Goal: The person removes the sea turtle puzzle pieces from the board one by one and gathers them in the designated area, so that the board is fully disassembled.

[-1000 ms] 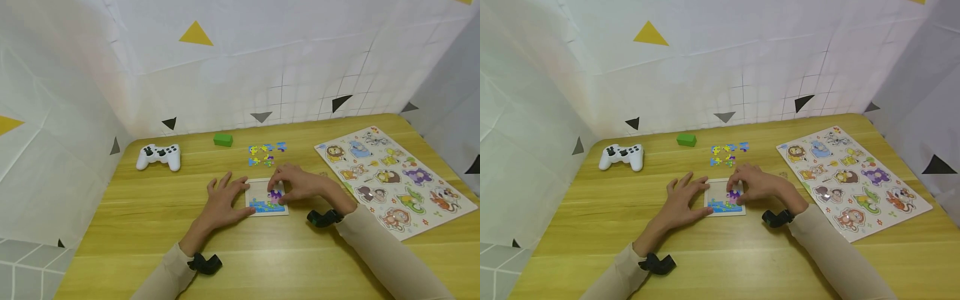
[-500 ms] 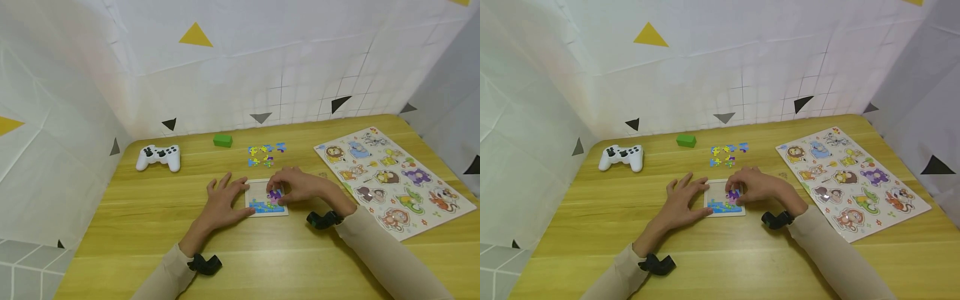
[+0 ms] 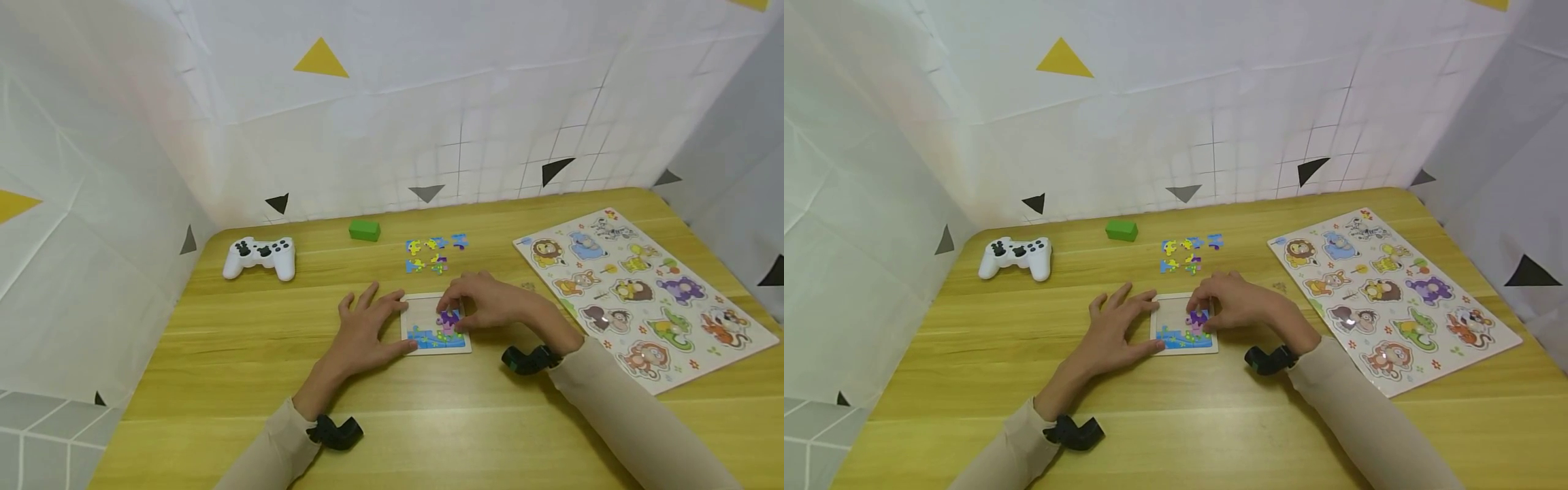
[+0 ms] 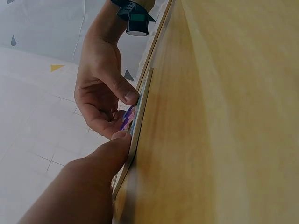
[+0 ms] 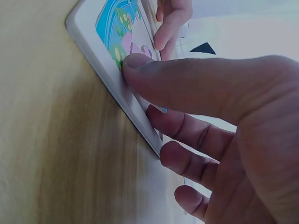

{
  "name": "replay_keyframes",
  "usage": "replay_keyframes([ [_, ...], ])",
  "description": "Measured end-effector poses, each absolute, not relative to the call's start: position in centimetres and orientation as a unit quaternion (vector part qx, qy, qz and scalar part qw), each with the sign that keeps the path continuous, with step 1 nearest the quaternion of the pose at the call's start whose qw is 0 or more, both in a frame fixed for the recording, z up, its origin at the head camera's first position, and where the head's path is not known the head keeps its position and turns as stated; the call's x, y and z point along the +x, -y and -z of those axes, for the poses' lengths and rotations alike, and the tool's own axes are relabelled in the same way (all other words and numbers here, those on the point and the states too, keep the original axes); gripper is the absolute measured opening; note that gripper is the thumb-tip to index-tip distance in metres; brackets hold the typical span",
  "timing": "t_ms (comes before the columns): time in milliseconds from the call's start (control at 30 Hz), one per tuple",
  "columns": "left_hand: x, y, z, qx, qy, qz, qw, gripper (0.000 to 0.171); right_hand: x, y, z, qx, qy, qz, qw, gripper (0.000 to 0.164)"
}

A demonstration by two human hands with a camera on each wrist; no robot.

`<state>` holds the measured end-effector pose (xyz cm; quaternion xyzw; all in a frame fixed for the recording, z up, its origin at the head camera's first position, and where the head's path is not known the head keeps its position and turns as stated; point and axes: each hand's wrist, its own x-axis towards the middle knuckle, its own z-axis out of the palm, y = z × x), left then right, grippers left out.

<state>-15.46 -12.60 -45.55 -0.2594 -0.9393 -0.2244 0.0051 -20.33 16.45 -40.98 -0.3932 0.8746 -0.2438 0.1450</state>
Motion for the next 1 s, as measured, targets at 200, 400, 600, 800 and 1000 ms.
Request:
replay_keyframes([
  [200,-15.49,12.58,45.60,-0.259,0.939,0.226,0.002,0.070,-20.20,-16.39,40.86,-0.401,-0.873,0.237,0.144,0.036],
  [400,-15.50,12.61,45.66,-0.261,0.939,0.225,0.008,0.069,-20.09,-16.31,40.76,-0.408,-0.870,0.240,0.139,0.036],
  [600,-15.52,12.62,45.73,-0.261,0.939,0.222,0.009,0.069,-20.02,-16.22,40.73,-0.408,-0.873,0.226,0.140,0.036],
  [800,-15.56,12.63,45.90,-0.261,0.940,0.217,0.013,0.069,-19.99,-16.26,40.72,-0.410,-0.876,0.210,0.141,0.037],
  [1000,-15.54,12.65,45.89,-0.264,0.939,0.220,0.017,0.069,-20.05,-16.14,40.66,-0.408,-0.872,0.225,0.149,0.038],
])
